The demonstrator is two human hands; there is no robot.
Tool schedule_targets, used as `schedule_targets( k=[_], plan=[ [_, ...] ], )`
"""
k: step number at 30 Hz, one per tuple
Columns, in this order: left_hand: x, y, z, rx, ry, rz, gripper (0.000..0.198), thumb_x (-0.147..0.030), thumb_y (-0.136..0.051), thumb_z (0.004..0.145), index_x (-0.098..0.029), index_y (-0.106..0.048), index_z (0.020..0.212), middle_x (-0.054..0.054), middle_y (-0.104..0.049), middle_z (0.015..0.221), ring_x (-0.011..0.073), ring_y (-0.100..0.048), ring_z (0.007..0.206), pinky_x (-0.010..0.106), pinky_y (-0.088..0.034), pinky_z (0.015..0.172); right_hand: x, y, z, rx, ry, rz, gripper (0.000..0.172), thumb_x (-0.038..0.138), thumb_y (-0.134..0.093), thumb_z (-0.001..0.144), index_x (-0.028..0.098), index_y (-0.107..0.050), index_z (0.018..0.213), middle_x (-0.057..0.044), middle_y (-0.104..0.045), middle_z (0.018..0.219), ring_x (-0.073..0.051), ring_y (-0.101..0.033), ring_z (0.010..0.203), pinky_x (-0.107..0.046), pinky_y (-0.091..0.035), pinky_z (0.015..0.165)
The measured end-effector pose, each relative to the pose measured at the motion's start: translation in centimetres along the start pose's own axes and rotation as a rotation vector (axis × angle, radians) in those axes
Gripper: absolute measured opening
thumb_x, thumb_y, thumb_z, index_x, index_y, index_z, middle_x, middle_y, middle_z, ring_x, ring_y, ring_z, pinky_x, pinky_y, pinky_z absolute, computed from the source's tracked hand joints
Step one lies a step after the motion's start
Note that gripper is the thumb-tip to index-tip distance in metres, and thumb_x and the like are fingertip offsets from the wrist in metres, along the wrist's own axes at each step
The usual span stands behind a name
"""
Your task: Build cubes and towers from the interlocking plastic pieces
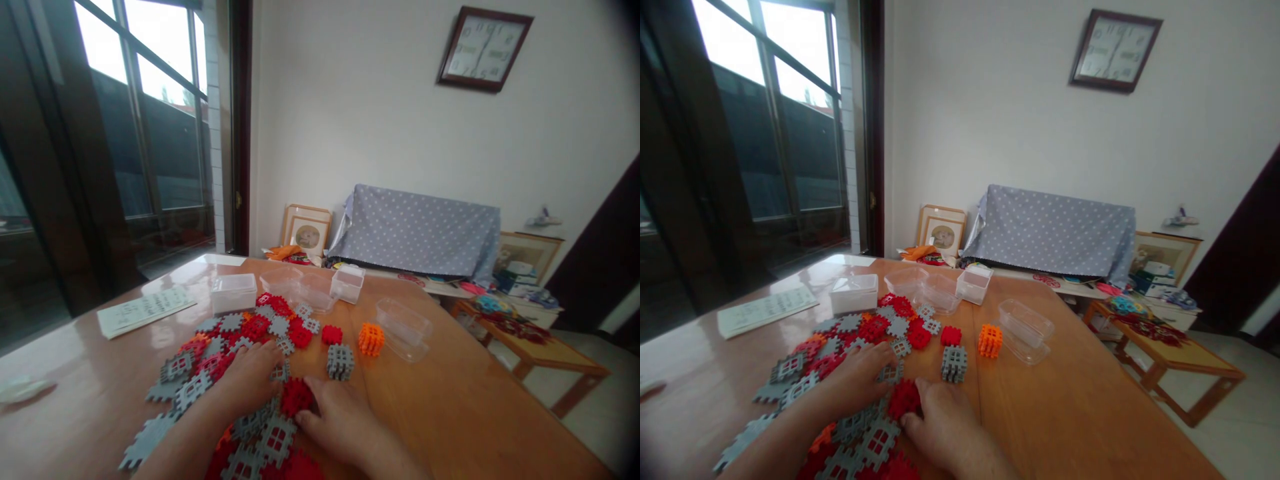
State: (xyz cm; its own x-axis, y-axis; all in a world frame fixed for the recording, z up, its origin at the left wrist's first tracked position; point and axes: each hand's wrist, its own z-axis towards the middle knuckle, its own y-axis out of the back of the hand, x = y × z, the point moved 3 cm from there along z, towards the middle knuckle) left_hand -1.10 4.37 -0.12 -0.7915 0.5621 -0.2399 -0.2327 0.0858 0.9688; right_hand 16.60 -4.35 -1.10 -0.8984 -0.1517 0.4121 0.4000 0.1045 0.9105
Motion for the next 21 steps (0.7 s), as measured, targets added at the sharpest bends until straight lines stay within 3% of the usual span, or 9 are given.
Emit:
schedule_targets(
  k=[5,11,15,18,21],
  plan=[
    [-0.4,0.1,0.2,0.007,-0.009,0.037,0.024,-0.027,-0.059,0.074,-0.023,-0.069,0.095,0.01,-0.064,0.106,0.0317,-0.059,0.102,0.042,-0.041,0.088,0.0,0.1,-0.1,0.011,0.026,0.063,0.025,0.041,-0.06,0.085,0.026,-0.065,0.104,-0.004,-0.075,0.098,-0.023,-0.069,0.092,-0.028,-0.042,0.073],
    [-0.4,-0.2,0.4,-0.016,-0.046,0.062,0.016,-0.028,-0.056,0.08,-0.022,-0.068,0.088,0.01,-0.066,0.102,0.0288,-0.06,0.099,0.038,-0.042,0.084,-0.2,0.0,-0.2,0.007,0.006,0.044,0.031,0.045,-0.061,0.085,0.027,-0.065,0.11,-0.005,-0.075,0.101,-0.025,-0.069,0.093,-0.03,-0.042,0.073],
    [0.1,0.2,0.6,-0.094,-0.03,-0.015,0.026,-0.033,-0.045,0.091,-0.021,-0.065,0.079,0.009,-0.067,0.088,0.0255,-0.061,0.088,0.035,-0.039,0.078,0.0,0.1,-0.2,0.003,0.013,0.078,0.028,0.041,-0.062,0.084,0.027,-0.066,0.108,-0.005,-0.075,0.099,-0.025,-0.069,0.093,-0.03,-0.042,0.073],
    [0.8,0.8,0.8,-0.216,0.058,-0.182,0.033,-0.037,-0.042,0.095,-0.02,-0.058,0.072,0.006,-0.065,0.079,0.0214,-0.058,0.077,0.031,-0.036,0.071,0.0,0.0,-0.2,0.003,0.012,0.092,0.026,0.04,-0.061,0.085,0.027,-0.067,0.106,-0.005,-0.075,0.097,-0.025,-0.07,0.09,-0.03,-0.042,0.071],
    [1.4,0.9,0.9,-0.301,0.143,-0.578,0.038,-0.047,-0.043,0.094,-0.02,-0.054,0.07,0.001,-0.06,0.071,0.0175,-0.054,0.069,0.028,-0.035,0.064,0.0,-0.2,-0.1,-0.004,0.009,0.088,0.03,0.04,-0.061,0.084,0.028,-0.067,0.111,-0.006,-0.075,0.099,-0.027,-0.07,0.093,-0.032,-0.043,0.074]
  ],
)
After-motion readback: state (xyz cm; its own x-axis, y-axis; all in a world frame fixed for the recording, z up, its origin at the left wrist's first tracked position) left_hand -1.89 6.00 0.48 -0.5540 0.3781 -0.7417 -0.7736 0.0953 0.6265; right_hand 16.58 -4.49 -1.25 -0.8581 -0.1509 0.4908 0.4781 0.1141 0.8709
